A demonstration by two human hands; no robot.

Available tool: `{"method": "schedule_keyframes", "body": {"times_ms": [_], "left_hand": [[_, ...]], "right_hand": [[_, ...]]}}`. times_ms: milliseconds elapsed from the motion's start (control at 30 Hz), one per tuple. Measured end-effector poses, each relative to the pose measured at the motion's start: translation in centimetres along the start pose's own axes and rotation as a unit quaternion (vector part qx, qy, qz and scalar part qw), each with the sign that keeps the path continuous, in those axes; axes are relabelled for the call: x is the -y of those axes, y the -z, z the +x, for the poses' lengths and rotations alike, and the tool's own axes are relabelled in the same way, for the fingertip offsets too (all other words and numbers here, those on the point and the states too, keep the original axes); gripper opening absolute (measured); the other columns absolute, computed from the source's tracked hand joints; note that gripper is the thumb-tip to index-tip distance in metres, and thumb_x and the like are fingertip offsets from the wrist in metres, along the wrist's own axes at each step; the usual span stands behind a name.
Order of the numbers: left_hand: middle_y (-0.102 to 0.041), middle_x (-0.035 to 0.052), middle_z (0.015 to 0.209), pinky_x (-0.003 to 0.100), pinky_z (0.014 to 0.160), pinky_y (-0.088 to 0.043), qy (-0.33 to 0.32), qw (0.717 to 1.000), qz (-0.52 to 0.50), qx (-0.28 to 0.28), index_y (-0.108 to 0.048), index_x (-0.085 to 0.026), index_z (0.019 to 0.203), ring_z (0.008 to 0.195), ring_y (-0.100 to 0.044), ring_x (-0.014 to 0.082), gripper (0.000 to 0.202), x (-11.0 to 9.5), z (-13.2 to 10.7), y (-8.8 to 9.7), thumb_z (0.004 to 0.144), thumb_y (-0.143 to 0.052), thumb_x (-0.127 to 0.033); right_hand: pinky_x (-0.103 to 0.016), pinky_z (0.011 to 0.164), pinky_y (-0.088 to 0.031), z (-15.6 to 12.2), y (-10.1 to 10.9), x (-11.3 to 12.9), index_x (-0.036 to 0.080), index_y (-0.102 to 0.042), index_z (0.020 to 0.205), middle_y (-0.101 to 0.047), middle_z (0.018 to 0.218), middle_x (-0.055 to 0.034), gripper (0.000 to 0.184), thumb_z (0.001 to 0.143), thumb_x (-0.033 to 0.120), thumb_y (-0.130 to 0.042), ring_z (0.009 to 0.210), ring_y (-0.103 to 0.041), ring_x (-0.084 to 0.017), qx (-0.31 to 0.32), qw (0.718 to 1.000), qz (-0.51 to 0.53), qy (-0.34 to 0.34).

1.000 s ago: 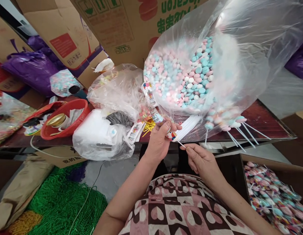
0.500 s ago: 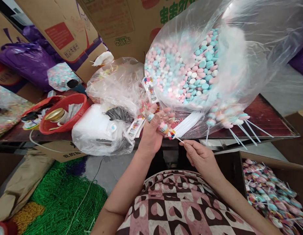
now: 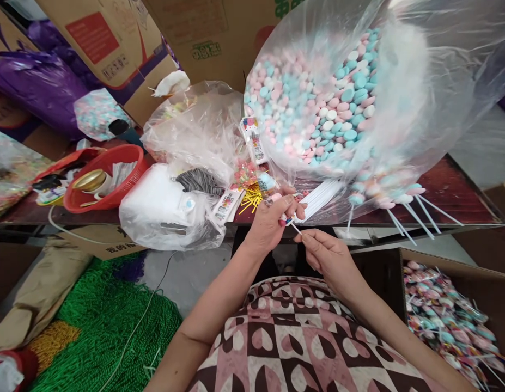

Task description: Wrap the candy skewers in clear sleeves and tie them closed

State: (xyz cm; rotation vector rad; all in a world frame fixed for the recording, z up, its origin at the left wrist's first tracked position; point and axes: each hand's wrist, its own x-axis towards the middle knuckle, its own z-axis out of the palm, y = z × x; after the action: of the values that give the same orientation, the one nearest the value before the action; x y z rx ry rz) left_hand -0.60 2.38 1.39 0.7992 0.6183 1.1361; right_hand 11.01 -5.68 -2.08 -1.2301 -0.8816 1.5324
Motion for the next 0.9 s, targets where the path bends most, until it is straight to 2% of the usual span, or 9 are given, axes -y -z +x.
{"method": "schedule_keyframes", "body": {"times_ms": [67,133,200,233,300,400,600,767,900], "left_hand": [[-0.058,-0.0038,0.067,0.033,0.083,-0.048,0.008,1.0,0.006,-0.005,-0.059,-0.019,0.095,0.071,-0.063,0.0137,0.028,0.3,-0.4,0.2,0.078,-0.069,-0.039],[-0.066,0.002,0.092,0.031,0.082,-0.048,0.012,1.0,0.023,-0.005,-0.058,-0.021,0.1,0.084,-0.065,0.0157,0.033,0.7,-0.9,0.2,0.078,-0.069,-0.043],[-0.065,0.004,0.111,0.03,0.082,-0.049,0.018,0.999,0.05,0.006,-0.055,-0.023,0.104,0.091,-0.066,0.0159,0.035,1.1,-1.5,0.1,0.077,-0.072,-0.038],[-0.064,0.0038,0.115,0.03,0.081,-0.05,0.019,0.997,0.068,0.006,-0.055,-0.023,0.104,0.091,-0.066,0.0153,0.034,1.3,-1.7,0.0,0.077,-0.072,-0.035],[-0.065,0.0034,0.113,0.028,0.079,-0.051,0.014,0.994,0.107,-0.009,-0.054,-0.023,0.103,0.088,-0.066,0.014,0.028,1.7,-2.0,-0.1,0.08,-0.069,-0.031],[-0.068,0.0042,0.104,0.026,0.076,-0.051,0.0,0.989,0.143,-0.036,-0.058,-0.02,0.097,0.084,-0.066,0.0132,0.016,2.1,-2.2,-0.1,0.087,-0.059,-0.033],[-0.071,0.0042,0.099,0.027,0.075,-0.053,-0.007,0.99,0.133,-0.04,-0.06,-0.019,0.093,0.079,-0.067,0.0139,0.018,2.2,-1.9,-0.3,0.086,-0.058,-0.036],[-0.07,0.0037,0.076,0.027,0.068,-0.054,0.002,0.981,0.182,-0.064,-0.058,-0.017,0.08,0.067,-0.066,0.0142,0.023,2.6,-1.6,0.0,0.087,-0.055,-0.038],[-0.069,0.0031,0.073,0.027,0.061,-0.052,0.032,0.984,0.156,-0.073,-0.06,-0.017,0.08,0.063,-0.065,0.0146,0.027,2.8,-1.4,0.5,0.088,-0.053,-0.042]], "right_hand": [[-0.019,0.039,-0.018,0.1,0.1,-0.1,0.018,-0.065,0.089,-0.039,0.044,0.009,0.031,0.086,0.048,-0.06,0.038,-0.03,-0.005,-0.011,1.0,0.008,0.013],[-0.019,0.039,-0.023,0.3,0.2,0.0,0.018,-0.065,0.092,-0.048,0.048,0.0067,0.03,0.087,0.046,-0.058,0.039,-0.036,-0.006,-0.031,0.998,-0.012,0.044],[-0.019,0.04,-0.029,0.4,0.2,0.2,0.018,-0.065,0.096,-0.053,0.051,0.0052,0.03,0.089,0.045,-0.057,0.04,-0.04,-0.006,-0.046,0.994,-0.052,0.081],[-0.019,0.04,-0.031,0.5,0.2,0.2,0.018,-0.065,0.098,-0.055,0.052,0.0048,0.03,0.089,0.045,-0.056,0.04,-0.042,-0.007,-0.048,0.991,-0.076,0.098],[-0.02,0.041,-0.035,0.5,0.1,0.3,0.017,-0.066,0.101,-0.056,0.053,0.0042,0.031,0.091,0.044,-0.053,0.041,-0.045,-0.008,-0.045,0.983,-0.124,0.126],[-0.021,0.043,-0.038,0.5,-0.1,0.2,0.017,-0.065,0.104,-0.056,0.053,0.0045,0.031,0.093,0.042,-0.049,0.041,-0.047,-0.008,-0.049,0.968,-0.181,0.167],[-0.021,0.045,-0.04,0.5,-0.3,-0.1,0.017,-0.064,0.1,-0.056,0.053,0.0045,0.026,0.095,0.035,-0.046,0.041,-0.049,-0.009,-0.074,0.938,-0.259,0.218],[-0.023,0.049,-0.041,0.5,-0.7,-0.2,0.018,-0.064,0.094,-0.058,0.053,0.0033,0.021,0.094,0.029,-0.046,0.043,-0.052,-0.011,-0.071,0.894,-0.344,0.279],[-0.024,0.051,-0.042,0.4,-0.5,0.0,0.018,-0.065,0.099,-0.058,0.055,0.0026,0.022,0.092,0.03,-0.048,0.046,-0.054,-0.012,-0.046,0.901,-0.342,0.264]]}}
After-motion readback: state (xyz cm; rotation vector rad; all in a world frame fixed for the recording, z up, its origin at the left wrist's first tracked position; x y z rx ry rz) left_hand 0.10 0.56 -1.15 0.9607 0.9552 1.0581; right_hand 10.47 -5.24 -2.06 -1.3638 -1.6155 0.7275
